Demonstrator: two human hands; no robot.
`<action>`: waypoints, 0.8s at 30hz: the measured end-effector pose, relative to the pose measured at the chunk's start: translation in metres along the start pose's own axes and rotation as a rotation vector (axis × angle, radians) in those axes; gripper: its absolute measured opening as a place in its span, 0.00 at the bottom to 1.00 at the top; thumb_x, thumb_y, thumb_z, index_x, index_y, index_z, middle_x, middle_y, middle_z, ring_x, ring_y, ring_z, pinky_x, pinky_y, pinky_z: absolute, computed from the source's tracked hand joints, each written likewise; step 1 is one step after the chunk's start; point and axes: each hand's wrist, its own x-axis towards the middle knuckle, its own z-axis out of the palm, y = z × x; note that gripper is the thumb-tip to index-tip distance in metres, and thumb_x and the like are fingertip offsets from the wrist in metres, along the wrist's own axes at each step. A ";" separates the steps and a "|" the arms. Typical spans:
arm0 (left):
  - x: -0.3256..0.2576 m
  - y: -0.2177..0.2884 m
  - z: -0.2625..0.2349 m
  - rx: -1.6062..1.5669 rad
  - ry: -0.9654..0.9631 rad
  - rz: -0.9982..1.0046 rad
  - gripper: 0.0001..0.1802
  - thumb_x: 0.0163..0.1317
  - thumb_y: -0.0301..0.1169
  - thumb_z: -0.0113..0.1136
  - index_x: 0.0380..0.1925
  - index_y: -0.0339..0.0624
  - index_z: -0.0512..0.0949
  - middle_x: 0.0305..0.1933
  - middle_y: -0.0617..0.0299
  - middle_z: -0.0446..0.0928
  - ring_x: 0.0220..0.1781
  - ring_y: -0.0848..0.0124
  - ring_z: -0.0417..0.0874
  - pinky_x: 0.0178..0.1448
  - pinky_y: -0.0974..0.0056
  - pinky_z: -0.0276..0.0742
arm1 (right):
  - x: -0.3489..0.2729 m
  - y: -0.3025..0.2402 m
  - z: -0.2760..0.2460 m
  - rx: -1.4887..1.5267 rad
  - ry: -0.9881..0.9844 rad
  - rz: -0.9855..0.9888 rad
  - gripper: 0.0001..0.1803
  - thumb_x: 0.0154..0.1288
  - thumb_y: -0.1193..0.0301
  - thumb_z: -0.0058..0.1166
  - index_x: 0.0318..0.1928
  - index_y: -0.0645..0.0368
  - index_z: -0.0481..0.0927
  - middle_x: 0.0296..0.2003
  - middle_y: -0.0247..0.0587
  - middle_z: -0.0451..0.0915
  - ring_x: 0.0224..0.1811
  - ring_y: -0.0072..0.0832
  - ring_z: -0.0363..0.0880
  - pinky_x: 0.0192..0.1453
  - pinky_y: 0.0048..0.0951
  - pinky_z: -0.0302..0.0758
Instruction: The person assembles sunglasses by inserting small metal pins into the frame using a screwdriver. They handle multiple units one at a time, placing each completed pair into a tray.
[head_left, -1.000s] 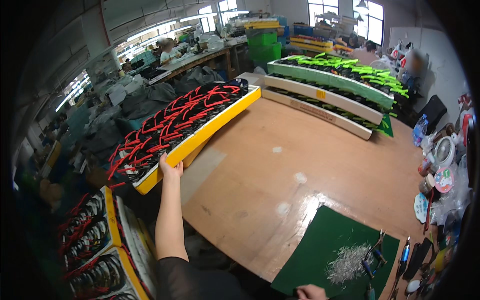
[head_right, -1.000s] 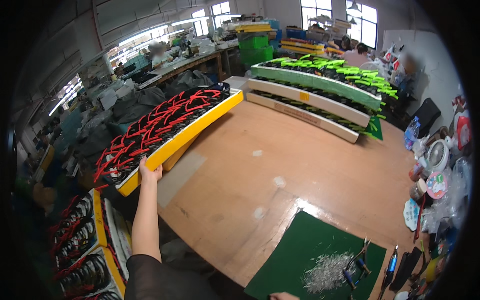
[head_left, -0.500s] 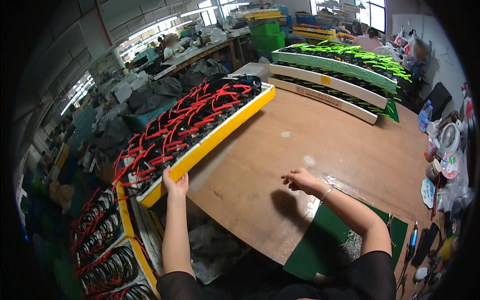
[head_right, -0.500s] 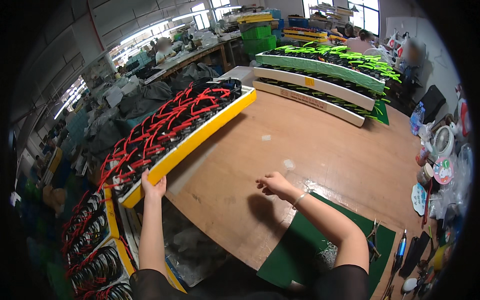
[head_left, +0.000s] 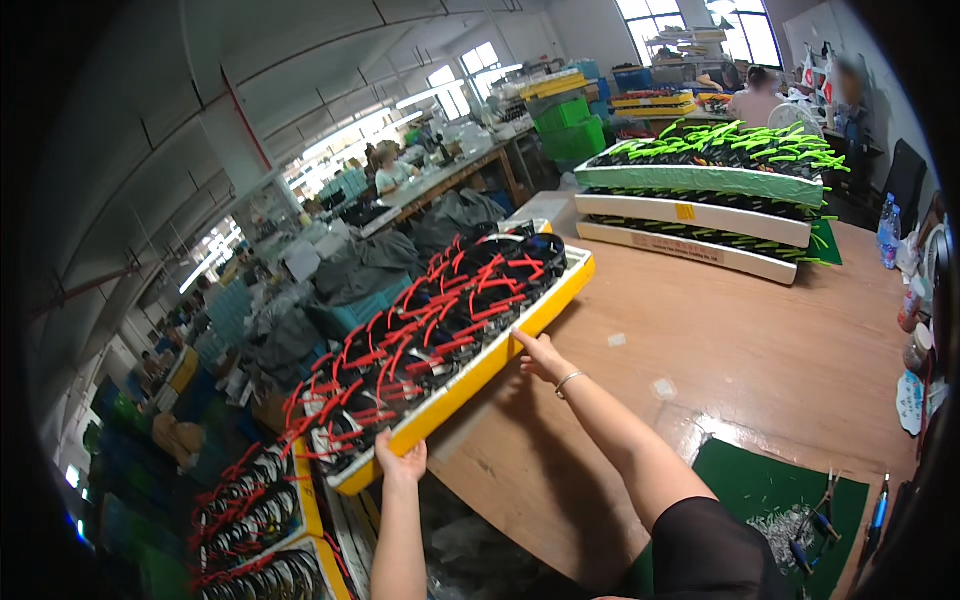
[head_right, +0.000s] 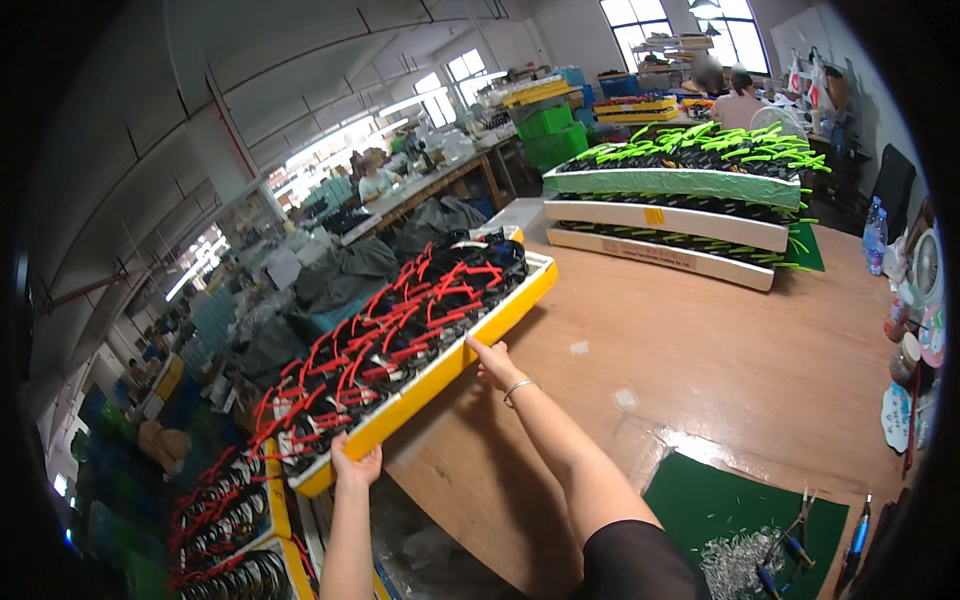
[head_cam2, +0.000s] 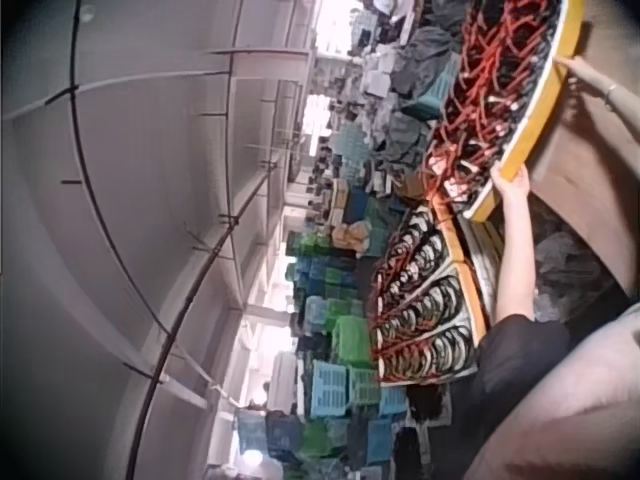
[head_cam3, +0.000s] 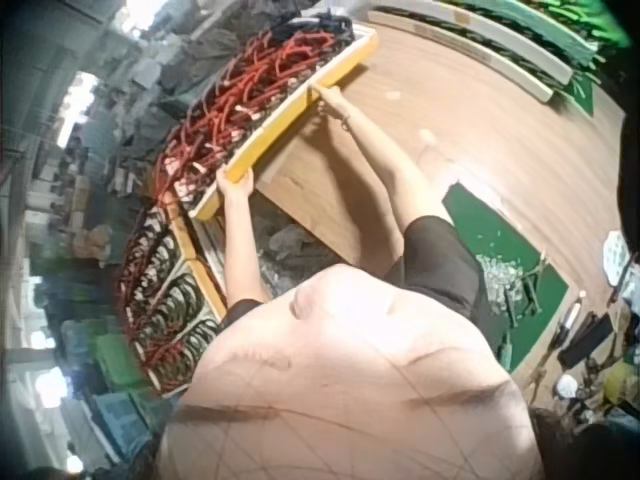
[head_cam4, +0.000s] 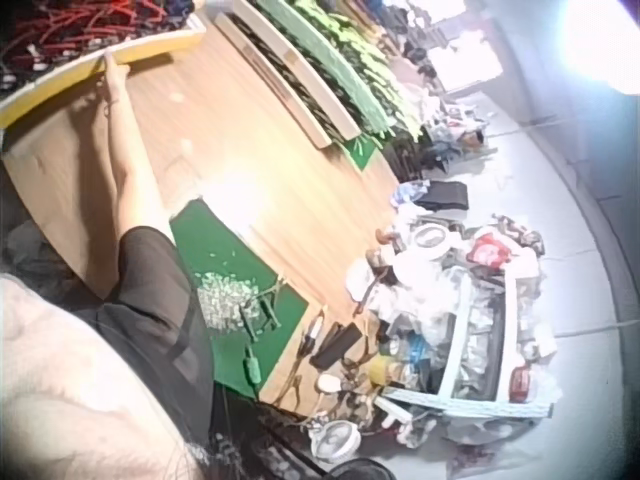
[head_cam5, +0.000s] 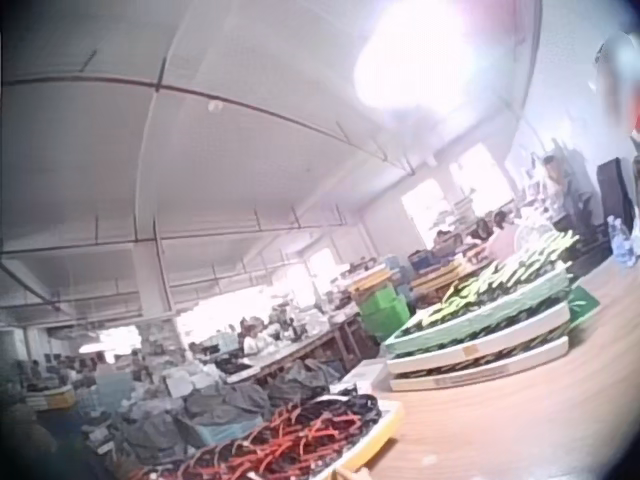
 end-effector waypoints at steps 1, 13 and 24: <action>-0.002 -0.015 0.016 0.009 -0.021 -0.022 0.22 0.44 0.44 0.58 0.38 0.45 0.73 0.40 0.60 0.75 0.41 0.65 0.75 0.45 0.63 0.73 | 0.036 -0.002 -0.019 -0.009 -0.084 -0.074 0.39 0.49 0.48 0.59 0.53 0.60 0.59 0.46 0.44 0.63 0.34 0.28 0.66 0.29 0.30 0.71; -0.027 -0.013 0.005 -0.206 -0.006 0.029 0.21 0.47 0.39 0.49 0.41 0.41 0.72 0.45 0.57 0.76 0.48 0.59 0.76 0.53 0.55 0.69 | -0.039 -0.008 0.002 0.364 0.065 -0.305 0.17 0.44 0.71 0.62 0.36 0.63 0.74 0.28 0.35 0.77 0.23 0.23 0.73 0.19 0.24 0.67; -0.103 -0.047 0.036 0.075 -0.389 -0.300 0.21 0.44 0.34 0.57 0.41 0.39 0.73 0.42 0.55 0.75 0.46 0.59 0.75 0.51 0.52 0.71 | -0.270 -0.005 -0.110 0.553 0.333 -0.381 0.17 0.48 0.70 0.61 0.40 0.62 0.74 0.34 0.34 0.76 0.39 0.24 0.73 0.42 0.26 0.70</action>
